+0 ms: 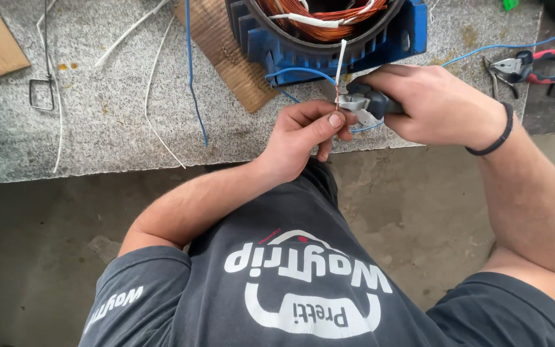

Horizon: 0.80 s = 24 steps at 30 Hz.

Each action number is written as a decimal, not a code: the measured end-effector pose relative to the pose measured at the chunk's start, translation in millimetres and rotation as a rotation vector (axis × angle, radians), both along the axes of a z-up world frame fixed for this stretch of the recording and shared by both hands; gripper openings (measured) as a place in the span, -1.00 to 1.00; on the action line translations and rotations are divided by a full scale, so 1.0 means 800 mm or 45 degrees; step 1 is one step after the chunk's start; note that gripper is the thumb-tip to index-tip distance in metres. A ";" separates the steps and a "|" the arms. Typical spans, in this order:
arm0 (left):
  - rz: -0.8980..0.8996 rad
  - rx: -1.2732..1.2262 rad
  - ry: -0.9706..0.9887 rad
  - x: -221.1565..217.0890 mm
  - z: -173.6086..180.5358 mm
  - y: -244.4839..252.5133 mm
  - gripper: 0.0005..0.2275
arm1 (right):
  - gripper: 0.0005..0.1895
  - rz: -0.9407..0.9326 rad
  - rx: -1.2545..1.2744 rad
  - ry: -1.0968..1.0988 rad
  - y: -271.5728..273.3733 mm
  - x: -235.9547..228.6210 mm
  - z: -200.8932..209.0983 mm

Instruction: The person works on an electric motor stator with copper windings on a workbench. They pull wire leads free, strip insulation from the wire ends using a knife and a wire stripper, and twist the bare copper ends together by hand.

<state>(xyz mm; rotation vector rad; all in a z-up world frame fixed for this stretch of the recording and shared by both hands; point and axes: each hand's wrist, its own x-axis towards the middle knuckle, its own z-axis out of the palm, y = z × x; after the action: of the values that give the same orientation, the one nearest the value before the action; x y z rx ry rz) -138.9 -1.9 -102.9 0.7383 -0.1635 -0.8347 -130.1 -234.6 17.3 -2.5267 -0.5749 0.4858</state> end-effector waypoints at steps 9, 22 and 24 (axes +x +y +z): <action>-0.022 -0.023 -0.034 0.006 0.000 0.001 -0.75 | -0.46 0.061 -0.133 -0.022 0.002 0.008 0.007; -0.022 0.058 -0.110 0.008 0.008 -0.001 -0.77 | -0.70 0.156 -0.773 -0.042 0.023 0.018 0.060; -0.020 0.072 -0.131 0.006 0.007 -0.003 -0.76 | -0.78 0.155 -0.907 -0.028 0.023 0.019 0.066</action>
<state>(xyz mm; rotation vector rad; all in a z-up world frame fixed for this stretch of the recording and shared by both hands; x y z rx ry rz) -133.7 -4.2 -96.9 0.8347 -0.2386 -0.8191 -114.8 -216.1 70.1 -3.1773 -0.6503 0.8260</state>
